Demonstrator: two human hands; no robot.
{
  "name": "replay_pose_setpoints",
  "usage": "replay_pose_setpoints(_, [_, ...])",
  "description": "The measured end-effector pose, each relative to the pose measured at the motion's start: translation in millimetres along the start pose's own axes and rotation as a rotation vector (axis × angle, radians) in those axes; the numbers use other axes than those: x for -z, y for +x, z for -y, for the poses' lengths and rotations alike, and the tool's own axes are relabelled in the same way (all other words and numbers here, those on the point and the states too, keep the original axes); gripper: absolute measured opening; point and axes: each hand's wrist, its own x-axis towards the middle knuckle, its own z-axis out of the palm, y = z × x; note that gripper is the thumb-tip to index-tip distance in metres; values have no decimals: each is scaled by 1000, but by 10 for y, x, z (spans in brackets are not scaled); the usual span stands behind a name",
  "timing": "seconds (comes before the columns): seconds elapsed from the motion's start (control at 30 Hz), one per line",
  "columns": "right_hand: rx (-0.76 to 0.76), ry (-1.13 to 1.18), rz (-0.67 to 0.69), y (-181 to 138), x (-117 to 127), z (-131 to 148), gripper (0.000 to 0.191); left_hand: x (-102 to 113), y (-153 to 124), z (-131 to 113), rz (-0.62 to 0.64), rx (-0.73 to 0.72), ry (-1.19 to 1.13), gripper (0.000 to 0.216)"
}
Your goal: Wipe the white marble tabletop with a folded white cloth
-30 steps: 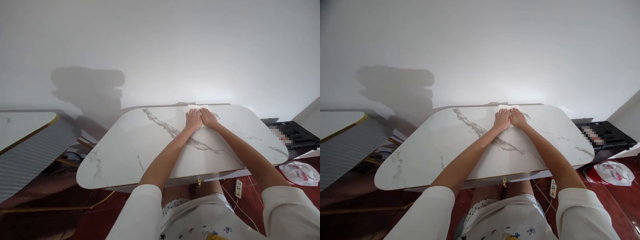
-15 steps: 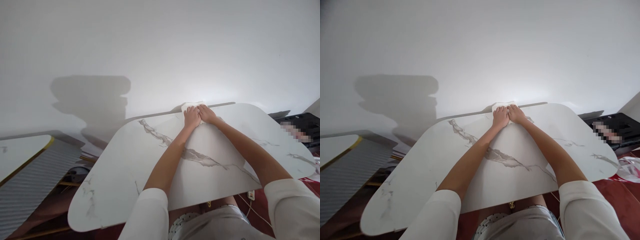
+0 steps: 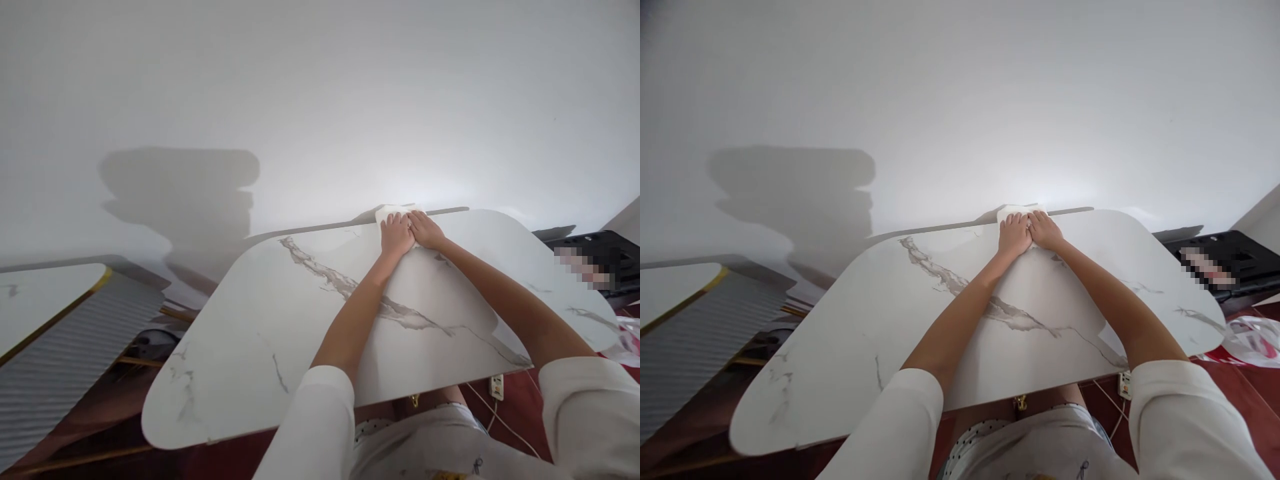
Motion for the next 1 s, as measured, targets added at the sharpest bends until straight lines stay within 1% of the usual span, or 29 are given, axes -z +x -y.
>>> replay_pose_setpoints(0.2, [-94,-68,30,-272,117,131,49,60,-212,-101,-8,-48,-35,37])
replay_pose_setpoints(0.5, [-145,-87,62,-669,335,441,48,235,-601,-196,17,-79,-42,36])
replay_pose_setpoints(0.6, [-139,-93,70,-807,389,540,49,311,-758,-244,22,-77,-45,36])
replay_pose_setpoints(0.8, [-133,-72,69,-1145,491,749,50,479,-1134,-358,46,-67,-31,37])
replay_pose_setpoints(0.9, [-142,-63,86,-1362,558,888,50,573,-1369,-419,53,-69,-12,36])
replay_pose_setpoints(1.0, [-132,-70,72,-1596,640,1056,50,671,-1618,-467,57,-90,5,37])
